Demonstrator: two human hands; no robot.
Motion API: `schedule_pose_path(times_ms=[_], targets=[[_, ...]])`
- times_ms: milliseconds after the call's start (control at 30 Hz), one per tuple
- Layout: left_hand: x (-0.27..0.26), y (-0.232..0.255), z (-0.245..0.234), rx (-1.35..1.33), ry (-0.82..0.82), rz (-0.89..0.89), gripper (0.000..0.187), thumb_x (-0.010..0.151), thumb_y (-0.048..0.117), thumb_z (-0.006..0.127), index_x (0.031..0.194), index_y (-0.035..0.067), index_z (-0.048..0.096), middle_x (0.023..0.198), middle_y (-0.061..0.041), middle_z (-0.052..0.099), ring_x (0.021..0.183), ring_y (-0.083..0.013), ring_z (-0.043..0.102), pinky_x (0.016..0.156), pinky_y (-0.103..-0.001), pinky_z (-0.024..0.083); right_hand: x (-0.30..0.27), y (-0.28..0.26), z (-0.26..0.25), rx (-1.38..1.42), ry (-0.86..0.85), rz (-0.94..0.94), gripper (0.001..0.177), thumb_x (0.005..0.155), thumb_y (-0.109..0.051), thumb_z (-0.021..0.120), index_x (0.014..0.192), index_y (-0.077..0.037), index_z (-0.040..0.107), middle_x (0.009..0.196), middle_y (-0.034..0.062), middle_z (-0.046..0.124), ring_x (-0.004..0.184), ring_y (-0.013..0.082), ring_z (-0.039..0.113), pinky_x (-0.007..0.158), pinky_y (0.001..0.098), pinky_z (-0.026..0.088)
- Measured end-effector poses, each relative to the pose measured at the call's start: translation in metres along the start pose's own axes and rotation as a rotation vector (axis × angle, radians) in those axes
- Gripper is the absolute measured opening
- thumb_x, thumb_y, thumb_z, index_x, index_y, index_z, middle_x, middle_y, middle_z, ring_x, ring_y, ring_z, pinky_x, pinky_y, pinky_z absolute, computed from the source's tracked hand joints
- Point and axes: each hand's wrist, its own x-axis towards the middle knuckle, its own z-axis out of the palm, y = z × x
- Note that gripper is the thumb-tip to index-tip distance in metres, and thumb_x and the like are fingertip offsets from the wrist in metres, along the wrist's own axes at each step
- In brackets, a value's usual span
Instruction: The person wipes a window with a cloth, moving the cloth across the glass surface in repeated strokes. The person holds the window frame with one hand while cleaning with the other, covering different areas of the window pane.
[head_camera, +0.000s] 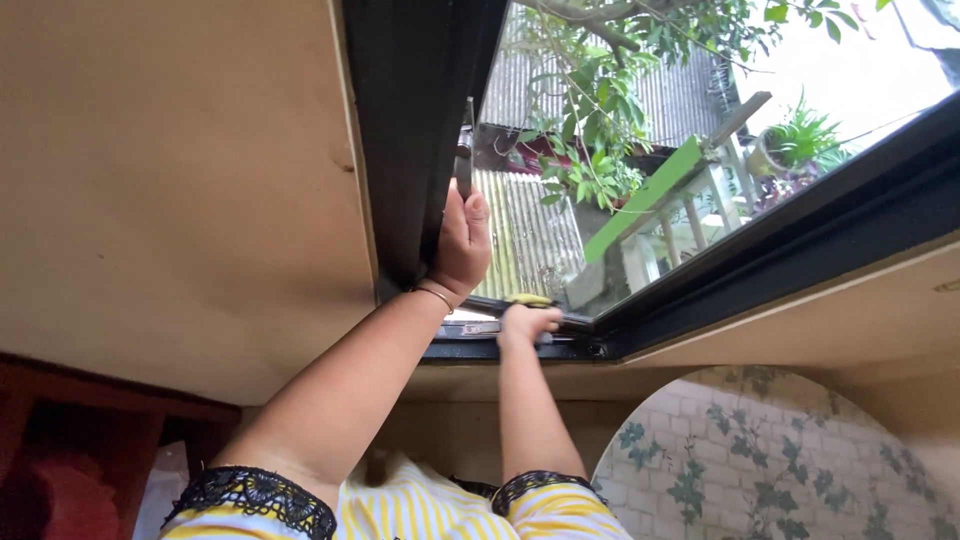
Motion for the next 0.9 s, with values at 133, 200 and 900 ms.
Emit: schedule_pose_path(times_ms=[133, 200, 900], targets=[[0.013, 0.016, -0.011, -0.069, -0.029, -0.03, 0.028, 0.107, 0.024, 0.044, 0.104, 0.003, 0.061, 0.09, -0.017, 0.062, 0.087, -0.0445, 0.059, 0.092, -0.049, 0.046, 0.034, 0.07, 0.047, -0.138, -0.274, -0.031, 0.055, 0.087, 0.005, 0.055, 0.136, -0.008, 0.031, 0.14, 0.0239, 0.035, 0.129, 0.0422, 0.047, 0.111, 0.0514, 0.041], [0.015, 0.02, -0.014, -0.09, -0.042, -0.034, 0.029, 0.108, 0.024, 0.041, 0.101, 0.003, 0.06, 0.088, -0.014, 0.063, 0.084, -0.042, 0.06, 0.09, -0.047, 0.047, 0.035, 0.077, 0.063, 0.064, -0.401, 0.032, 0.058, 0.087, 0.007, 0.059, 0.136, -0.009, 0.032, 0.133, 0.0215, 0.04, 0.118, 0.0434, 0.055, 0.099, 0.0592, 0.048], [-0.022, -0.013, 0.026, -0.018, 0.096, -0.041, 0.028, 0.105, 0.024, 0.056, 0.112, -0.001, 0.068, 0.104, -0.024, 0.068, 0.1, -0.0467, 0.064, 0.098, -0.051, 0.048, 0.017, -0.059, -0.007, 0.308, -0.115, -0.489, 0.08, 0.076, 0.015, 0.082, 0.141, -0.006, 0.041, 0.134, 0.0157, 0.054, 0.127, 0.0242, 0.054, 0.111, 0.0416, 0.047]])
